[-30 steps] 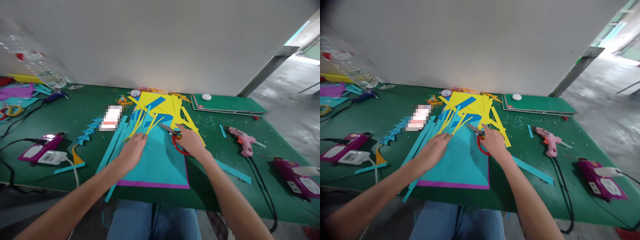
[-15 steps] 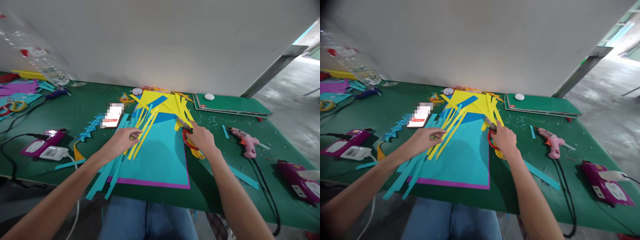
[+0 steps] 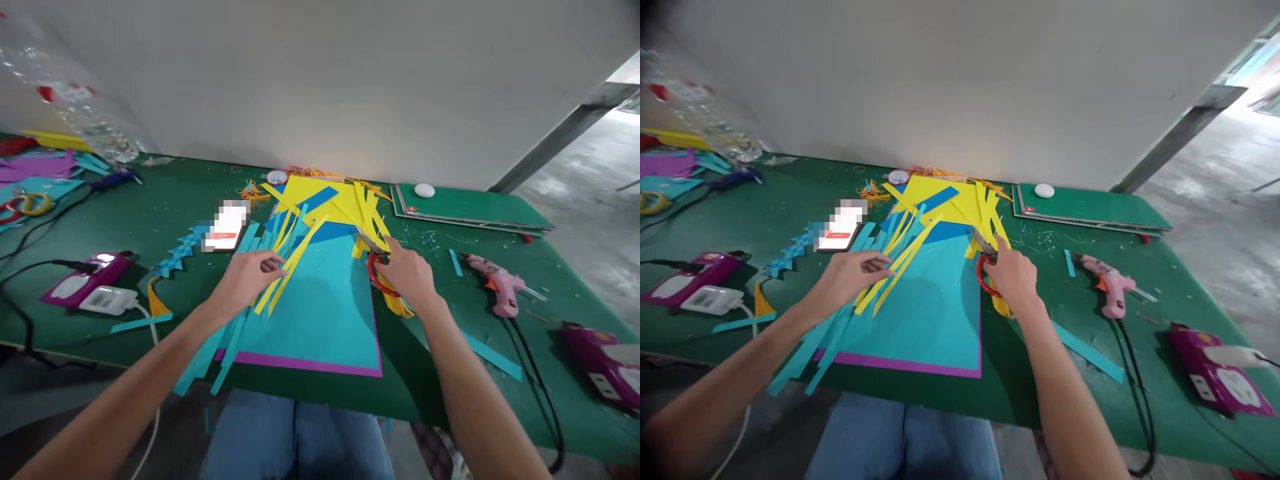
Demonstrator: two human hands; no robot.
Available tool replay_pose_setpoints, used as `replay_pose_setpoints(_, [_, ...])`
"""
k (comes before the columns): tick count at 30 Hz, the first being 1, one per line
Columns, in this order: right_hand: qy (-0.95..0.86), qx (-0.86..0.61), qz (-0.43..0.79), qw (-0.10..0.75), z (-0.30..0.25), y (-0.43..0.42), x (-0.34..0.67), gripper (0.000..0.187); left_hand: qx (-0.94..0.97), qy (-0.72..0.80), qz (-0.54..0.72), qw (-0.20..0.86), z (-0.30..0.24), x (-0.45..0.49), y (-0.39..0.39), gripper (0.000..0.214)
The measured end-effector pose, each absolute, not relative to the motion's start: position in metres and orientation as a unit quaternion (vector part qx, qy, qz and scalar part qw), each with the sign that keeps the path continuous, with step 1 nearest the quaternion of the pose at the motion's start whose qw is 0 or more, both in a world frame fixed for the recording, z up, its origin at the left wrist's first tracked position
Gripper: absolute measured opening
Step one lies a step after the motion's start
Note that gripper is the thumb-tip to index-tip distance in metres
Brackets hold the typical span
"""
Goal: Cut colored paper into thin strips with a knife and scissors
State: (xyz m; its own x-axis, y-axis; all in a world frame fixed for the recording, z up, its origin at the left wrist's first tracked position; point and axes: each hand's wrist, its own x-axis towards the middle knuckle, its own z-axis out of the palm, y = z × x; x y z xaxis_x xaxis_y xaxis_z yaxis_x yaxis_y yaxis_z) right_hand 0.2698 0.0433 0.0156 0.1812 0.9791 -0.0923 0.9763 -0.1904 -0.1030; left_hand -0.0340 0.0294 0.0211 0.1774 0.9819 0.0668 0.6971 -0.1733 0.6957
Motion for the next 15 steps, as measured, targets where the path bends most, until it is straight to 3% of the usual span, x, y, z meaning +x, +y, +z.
replay_pose_setpoints(8, [-0.637, -0.769, 0.05, 0.012, 0.015, 0.044, 0.268, 0.066, 0.762, 0.576, 0.228, 0.191, 0.011, -0.037, 0.039, 0.04])
replay_pose_setpoints(15, [-0.671, -0.739, 0.017, 0.053, 0.026, 0.032, 0.246, 0.05, 0.751, 0.549, 0.275, 0.243, 0.027, -0.033, 0.069, 0.033])
